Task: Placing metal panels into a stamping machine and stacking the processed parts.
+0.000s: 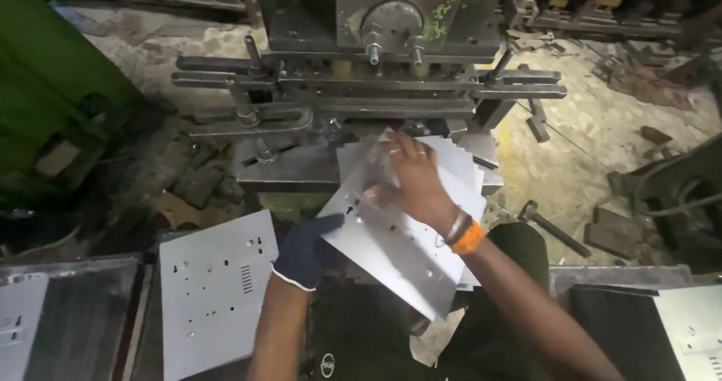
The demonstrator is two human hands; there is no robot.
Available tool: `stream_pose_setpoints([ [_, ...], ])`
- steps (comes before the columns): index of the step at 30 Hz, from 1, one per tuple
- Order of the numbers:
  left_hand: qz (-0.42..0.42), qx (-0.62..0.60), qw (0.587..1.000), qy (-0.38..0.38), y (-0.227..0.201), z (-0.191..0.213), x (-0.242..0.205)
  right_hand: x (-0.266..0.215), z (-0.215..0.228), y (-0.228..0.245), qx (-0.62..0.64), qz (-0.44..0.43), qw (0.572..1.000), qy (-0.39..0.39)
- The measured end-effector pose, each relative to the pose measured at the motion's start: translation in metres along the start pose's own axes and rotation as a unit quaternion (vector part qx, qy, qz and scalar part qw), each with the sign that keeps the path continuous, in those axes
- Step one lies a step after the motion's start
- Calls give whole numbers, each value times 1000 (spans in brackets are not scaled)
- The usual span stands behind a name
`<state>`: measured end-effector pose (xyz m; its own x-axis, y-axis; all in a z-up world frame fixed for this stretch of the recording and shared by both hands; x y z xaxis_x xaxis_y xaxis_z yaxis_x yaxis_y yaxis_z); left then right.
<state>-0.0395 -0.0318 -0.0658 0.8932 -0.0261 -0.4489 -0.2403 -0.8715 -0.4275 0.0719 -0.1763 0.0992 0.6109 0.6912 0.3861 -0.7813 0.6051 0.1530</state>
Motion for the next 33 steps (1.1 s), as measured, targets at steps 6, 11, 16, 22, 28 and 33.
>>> stream_pose_setpoints([
  [6, -104, -56, 984, 135, -18, -49, -10, -73, 45, -81, 5, -208, 973, -96],
  [11, -157, -133, 970, 130, -24, -63, -19, -101, 10, -119, 331, -425, 837, -91],
  [16, -197, -120, 968, 97, -25, -53, 4, -70, -47, -131, 592, -406, 694, -59],
  [22, -221, -183, 954, 92, -32, -66, 9, -33, -40, -157, 372, -411, 832, -17],
  [28, -233, -178, 949, 112, -37, -60, 14, -29, -51, -159, 411, -396, 821, -22],
  [33, -223, -172, 954, 108, -37, -55, 18, -21, -41, -144, 460, -356, 813, -35],
])
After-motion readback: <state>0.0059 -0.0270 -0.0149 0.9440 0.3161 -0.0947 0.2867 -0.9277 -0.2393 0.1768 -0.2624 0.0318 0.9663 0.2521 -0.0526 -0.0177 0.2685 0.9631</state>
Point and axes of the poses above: each hand's wrist, its own x-axis towards the middle knuckle, its own z-axis out of the back of the hand, y = z × x, the point moved 7 cm from there along x, towards the middle knuckle, and after that the axes turned 8 degrees about -x, right-handed, at the moved point
